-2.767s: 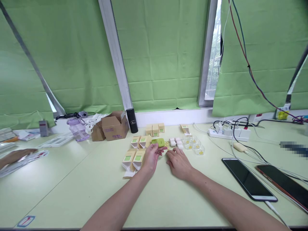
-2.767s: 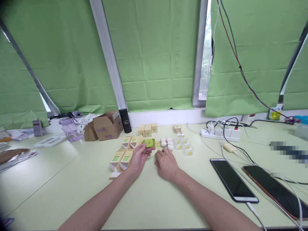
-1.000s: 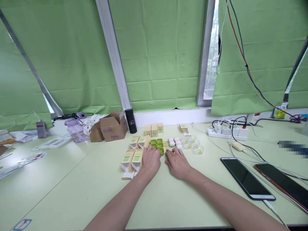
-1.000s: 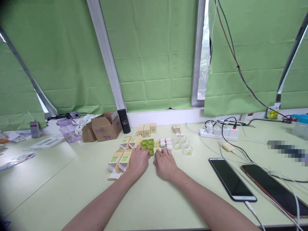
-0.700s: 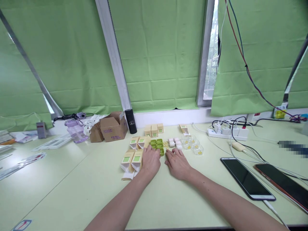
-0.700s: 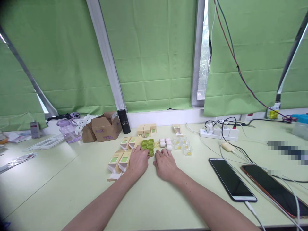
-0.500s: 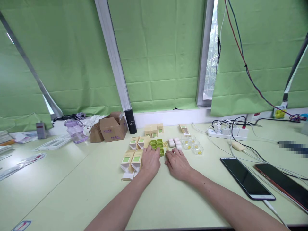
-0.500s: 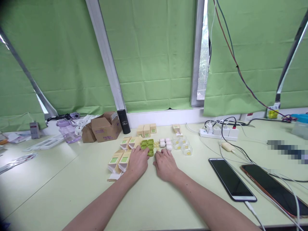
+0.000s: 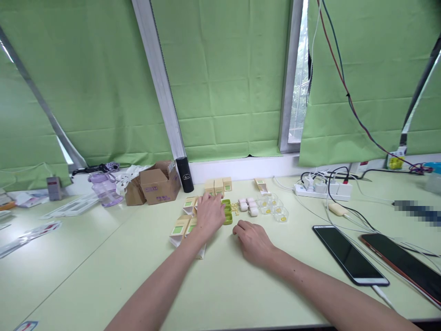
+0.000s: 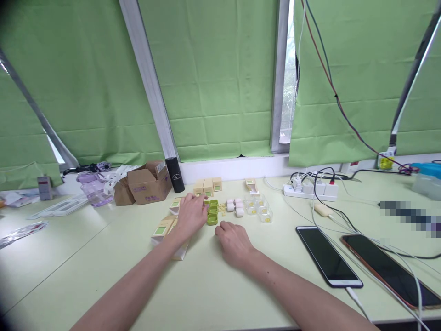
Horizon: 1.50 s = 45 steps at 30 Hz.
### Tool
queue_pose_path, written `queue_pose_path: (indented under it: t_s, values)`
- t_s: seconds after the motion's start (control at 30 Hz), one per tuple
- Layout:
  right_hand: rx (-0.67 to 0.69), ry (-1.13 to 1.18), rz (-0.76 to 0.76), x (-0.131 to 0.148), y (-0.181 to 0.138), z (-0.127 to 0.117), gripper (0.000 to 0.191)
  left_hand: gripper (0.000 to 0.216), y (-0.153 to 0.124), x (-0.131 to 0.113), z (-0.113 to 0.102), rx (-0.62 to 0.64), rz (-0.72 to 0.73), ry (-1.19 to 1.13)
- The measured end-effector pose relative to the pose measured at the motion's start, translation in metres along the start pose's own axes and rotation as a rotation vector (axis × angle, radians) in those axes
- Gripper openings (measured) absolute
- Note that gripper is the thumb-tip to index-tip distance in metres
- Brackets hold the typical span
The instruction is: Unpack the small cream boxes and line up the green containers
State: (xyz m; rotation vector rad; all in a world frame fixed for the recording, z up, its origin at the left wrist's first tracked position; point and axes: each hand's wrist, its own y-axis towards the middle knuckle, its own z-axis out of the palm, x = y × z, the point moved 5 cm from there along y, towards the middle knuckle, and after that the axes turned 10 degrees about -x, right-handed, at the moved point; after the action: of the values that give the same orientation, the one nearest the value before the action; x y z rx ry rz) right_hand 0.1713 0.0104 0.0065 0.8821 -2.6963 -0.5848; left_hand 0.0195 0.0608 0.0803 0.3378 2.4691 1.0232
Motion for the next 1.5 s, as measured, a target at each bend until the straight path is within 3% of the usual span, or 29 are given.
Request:
queue_pose_path:
  t_s: [0.17,0.3,0.5,0.77,0.97,1.17,1.5]
  values:
    - [0.015,0.046,-0.069,0.002,-0.008,0.003,0.043,0.028,0.049,0.021,0.030,0.174,0.063,0.303]
    - [-0.047,0.109,-0.097,0.002,-0.013,-0.004,0.039,0.034,0.078,0.040,0.062,0.260,0.060,0.349]
    - [-0.037,0.125,-0.123,0.004,-0.010,-0.006,0.027,0.043,0.098,0.058,0.104,0.352,0.048,0.401]
    - [-0.027,0.116,-0.154,0.007,-0.009,-0.006,0.021,0.062,0.113,0.071,0.138,0.410,-0.027,0.436]
    - [0.009,0.151,-0.189,0.011,-0.010,-0.010,0.029,0.064,0.126,0.071,0.152,0.459,-0.040,0.443]
    - [0.045,0.131,-0.200,0.011,-0.010,-0.011,0.027,0.046,0.125,0.065,0.162,0.466,0.045,0.381]
    - [0.018,0.128,-0.192,0.008,-0.009,-0.010,0.019,0.042,0.118,0.043,0.142,0.307,0.075,0.221]
